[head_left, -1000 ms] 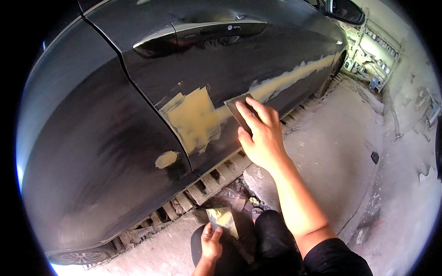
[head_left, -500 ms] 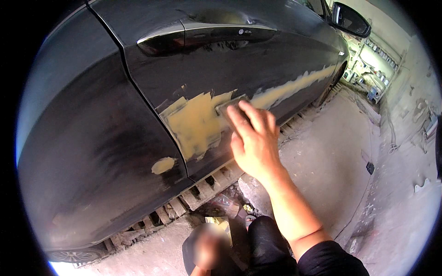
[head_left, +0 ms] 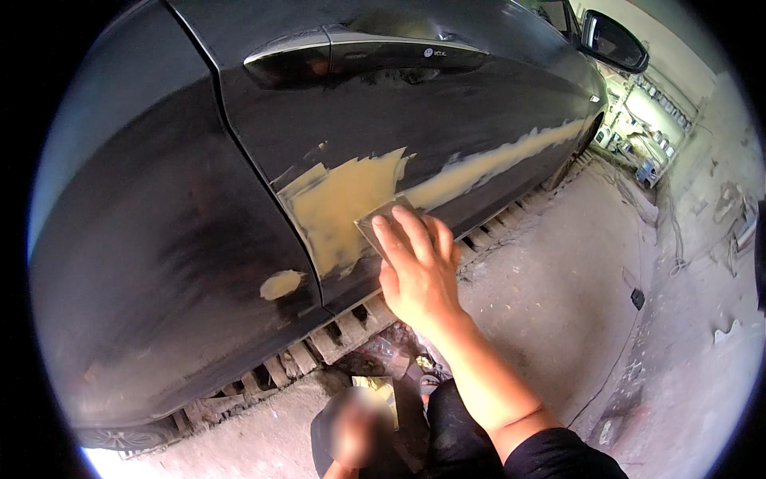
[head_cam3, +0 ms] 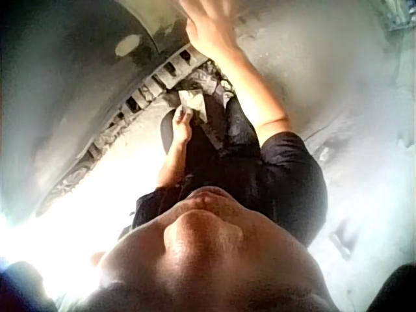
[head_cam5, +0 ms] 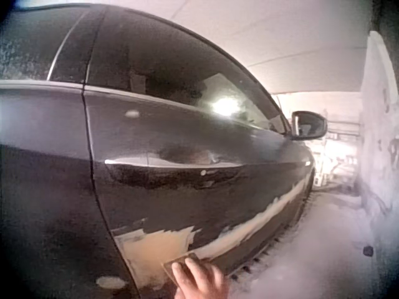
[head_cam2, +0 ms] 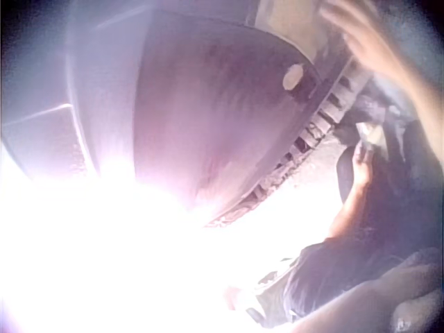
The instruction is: The person applies body filler putty to a car door using a metal spreader, smoothing the material over a sanded section of the panel.
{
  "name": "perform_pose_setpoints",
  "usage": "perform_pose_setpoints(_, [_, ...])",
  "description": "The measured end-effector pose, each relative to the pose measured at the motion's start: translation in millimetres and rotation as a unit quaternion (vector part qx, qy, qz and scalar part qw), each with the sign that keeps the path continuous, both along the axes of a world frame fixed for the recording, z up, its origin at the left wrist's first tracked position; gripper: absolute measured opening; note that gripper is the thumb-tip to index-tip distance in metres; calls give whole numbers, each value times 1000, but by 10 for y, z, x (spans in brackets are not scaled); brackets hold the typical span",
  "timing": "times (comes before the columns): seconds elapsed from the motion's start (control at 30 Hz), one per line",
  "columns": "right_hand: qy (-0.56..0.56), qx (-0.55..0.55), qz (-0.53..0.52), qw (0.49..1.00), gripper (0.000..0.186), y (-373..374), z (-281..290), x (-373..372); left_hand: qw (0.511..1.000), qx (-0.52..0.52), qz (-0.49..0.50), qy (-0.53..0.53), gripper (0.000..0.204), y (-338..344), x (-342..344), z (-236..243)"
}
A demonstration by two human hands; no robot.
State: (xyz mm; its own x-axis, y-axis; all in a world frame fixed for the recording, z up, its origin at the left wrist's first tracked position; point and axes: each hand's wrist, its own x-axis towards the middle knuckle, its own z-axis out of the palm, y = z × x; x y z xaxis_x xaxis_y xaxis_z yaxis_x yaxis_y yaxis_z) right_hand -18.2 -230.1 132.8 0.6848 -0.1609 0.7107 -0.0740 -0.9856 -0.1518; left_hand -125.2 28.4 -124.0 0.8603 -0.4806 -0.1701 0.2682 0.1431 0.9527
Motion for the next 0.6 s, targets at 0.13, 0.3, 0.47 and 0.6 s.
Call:
perform_pose_setpoints(0.13, [-26, 24, -6, 999, 57, -137, 362, -3, 1000, 1, 7, 13, 32, 58, 1, -38])
perform_pose_setpoints(0.3, [-10, 8, -1, 1000, 57, -166, 567, 111, 1000, -6, 13, 28, 32, 8, -19, 69])
perform_pose_setpoints(0.47, [-10, 10, 15, 1000, 64, -144, 246, 116, 998, -13, 34, 47, 30, 16, 23, 134])
perform_pose_setpoints(0.6, [-26, 25, 33, 999, 68, -170, -112, 140, 997, -12, 44, 68, 30, 38, 61, 165])
